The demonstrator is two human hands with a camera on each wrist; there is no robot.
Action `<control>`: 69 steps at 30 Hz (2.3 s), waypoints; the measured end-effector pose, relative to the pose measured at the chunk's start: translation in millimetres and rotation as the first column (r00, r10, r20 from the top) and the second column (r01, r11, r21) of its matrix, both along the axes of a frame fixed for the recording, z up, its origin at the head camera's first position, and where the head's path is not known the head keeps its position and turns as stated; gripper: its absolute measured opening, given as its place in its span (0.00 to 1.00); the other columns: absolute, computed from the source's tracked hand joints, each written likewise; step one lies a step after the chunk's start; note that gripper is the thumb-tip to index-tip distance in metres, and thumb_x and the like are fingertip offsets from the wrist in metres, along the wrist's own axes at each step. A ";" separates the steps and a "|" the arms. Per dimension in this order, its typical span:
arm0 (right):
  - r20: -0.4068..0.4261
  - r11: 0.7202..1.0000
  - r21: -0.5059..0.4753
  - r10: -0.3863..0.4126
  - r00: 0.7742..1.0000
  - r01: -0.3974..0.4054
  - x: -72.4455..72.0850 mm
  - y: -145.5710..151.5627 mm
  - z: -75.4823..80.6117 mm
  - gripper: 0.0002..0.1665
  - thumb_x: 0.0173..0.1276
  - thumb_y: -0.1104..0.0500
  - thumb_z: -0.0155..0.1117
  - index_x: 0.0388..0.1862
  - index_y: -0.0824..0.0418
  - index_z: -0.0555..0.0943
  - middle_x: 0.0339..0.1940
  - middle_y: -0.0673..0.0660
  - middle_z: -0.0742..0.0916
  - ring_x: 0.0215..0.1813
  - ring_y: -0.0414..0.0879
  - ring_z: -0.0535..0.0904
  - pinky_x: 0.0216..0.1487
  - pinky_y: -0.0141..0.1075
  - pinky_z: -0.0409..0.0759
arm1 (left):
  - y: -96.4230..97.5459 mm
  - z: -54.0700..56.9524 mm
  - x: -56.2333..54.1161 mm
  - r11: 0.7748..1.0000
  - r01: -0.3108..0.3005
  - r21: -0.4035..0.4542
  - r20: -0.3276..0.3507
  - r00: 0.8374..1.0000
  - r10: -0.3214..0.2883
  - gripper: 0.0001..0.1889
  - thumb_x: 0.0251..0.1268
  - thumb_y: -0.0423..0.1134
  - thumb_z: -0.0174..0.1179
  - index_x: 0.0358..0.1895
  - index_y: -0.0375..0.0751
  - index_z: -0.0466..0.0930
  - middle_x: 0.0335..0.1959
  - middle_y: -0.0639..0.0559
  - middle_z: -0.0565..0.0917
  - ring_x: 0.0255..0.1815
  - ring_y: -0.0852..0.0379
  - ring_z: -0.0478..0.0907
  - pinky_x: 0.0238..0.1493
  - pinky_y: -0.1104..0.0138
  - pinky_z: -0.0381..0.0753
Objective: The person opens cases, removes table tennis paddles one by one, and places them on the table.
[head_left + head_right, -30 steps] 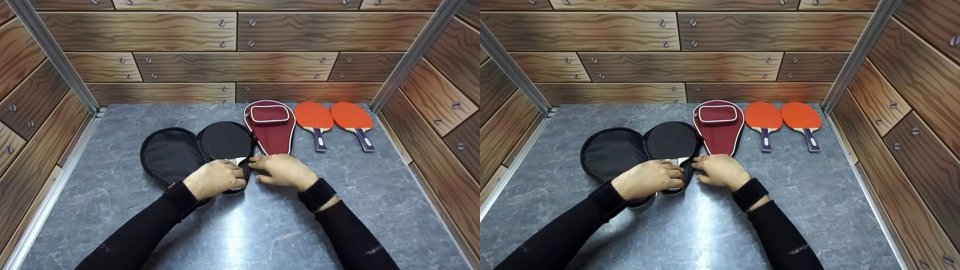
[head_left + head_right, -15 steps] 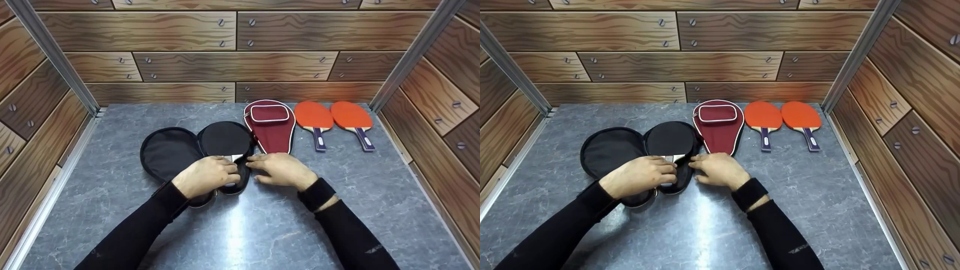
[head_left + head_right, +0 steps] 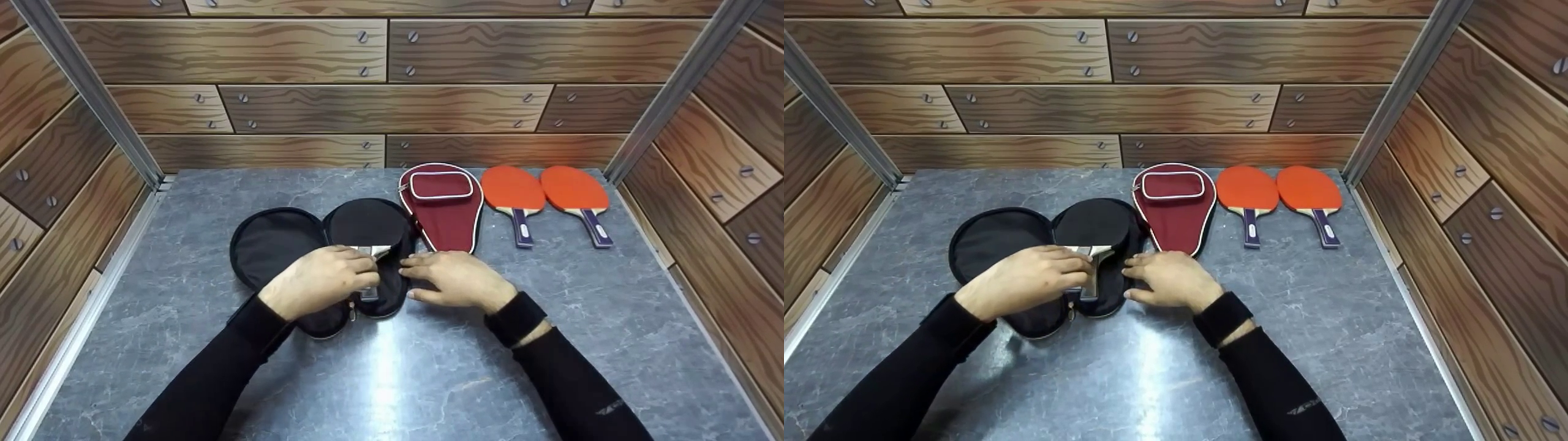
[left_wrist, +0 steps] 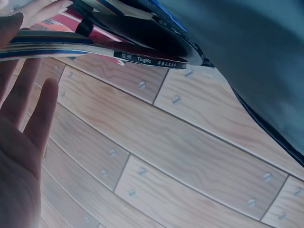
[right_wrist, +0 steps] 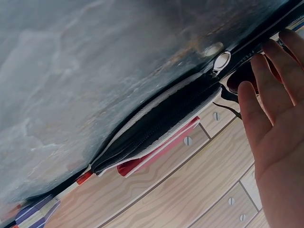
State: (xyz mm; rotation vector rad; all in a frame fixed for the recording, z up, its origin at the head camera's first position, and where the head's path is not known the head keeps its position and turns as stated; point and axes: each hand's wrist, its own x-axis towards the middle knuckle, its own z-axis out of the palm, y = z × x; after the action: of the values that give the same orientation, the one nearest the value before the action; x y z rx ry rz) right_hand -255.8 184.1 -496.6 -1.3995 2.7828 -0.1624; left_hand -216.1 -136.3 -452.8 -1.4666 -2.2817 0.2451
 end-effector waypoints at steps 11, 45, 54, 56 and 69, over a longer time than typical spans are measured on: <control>-0.015 1.000 -0.002 0.028 1.000 -0.028 -0.7 0.0 -2.0 0.34 0.87 0.36 0.69 0.80 0.54 0.89 0.79 0.56 0.91 0.82 0.51 0.88 0.79 0.55 0.90 | -21.5 10.6 -2.6 0.997 -0.040 0.069 0.009 0.999 0.040 0.07 0.81 0.33 0.67 0.53 0.50 0.88 0.56 0.57 0.94 0.63 0.55 0.92 0.71 0.61 0.92; -0.014 1.000 0.008 0.021 1.000 -0.020 0.0 0.6 -1.0 0.34 0.87 0.37 0.68 0.80 0.54 0.89 0.80 0.56 0.91 0.82 0.51 0.88 0.78 0.55 0.91 | -56.2 24.6 -9.3 0.943 -0.217 0.253 -0.158 0.952 0.262 0.28 0.73 0.22 0.69 0.75 0.33 0.87 0.69 0.39 0.92 0.67 0.42 0.94 0.71 0.55 0.95; -0.021 1.000 0.006 0.022 1.000 -0.021 1.2 0.9 -0.8 0.33 0.87 0.37 0.69 0.79 0.54 0.89 0.80 0.55 0.91 0.82 0.50 0.88 0.77 0.54 0.91 | -70.5 33.3 -12.6 0.911 -0.256 0.324 -0.131 0.941 0.312 0.29 0.71 0.16 0.68 0.75 0.30 0.87 0.70 0.35 0.93 0.69 0.38 0.94 0.70 0.52 0.95; -0.024 1.000 0.003 0.024 0.999 -0.024 0.7 0.9 -1.2 0.33 0.87 0.37 0.69 0.79 0.54 0.89 0.79 0.56 0.91 0.81 0.50 0.89 0.77 0.54 0.91 | -74.7 36.3 -13.7 0.901 -0.272 0.337 -0.108 0.940 0.324 0.29 0.71 0.15 0.67 0.75 0.30 0.87 0.71 0.34 0.92 0.70 0.37 0.94 0.70 0.51 0.95; -0.006 1.000 0.009 0.022 1.000 -0.022 0.8 1.5 -0.9 0.34 0.87 0.37 0.69 0.80 0.55 0.88 0.80 0.56 0.91 0.82 0.51 0.88 0.79 0.55 0.90 | -108.3 43.6 -28.7 0.827 -0.348 0.441 0.020 0.925 0.379 0.24 0.79 0.17 0.61 0.73 0.28 0.88 0.69 0.30 0.93 0.68 0.32 0.94 0.69 0.43 0.95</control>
State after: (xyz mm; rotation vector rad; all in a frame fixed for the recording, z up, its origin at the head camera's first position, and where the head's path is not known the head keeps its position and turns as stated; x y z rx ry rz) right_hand -255.0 185.6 -497.5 -1.4309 2.7682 -0.1446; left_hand -244.8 -244.5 -409.2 -0.7791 -2.3452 -0.1100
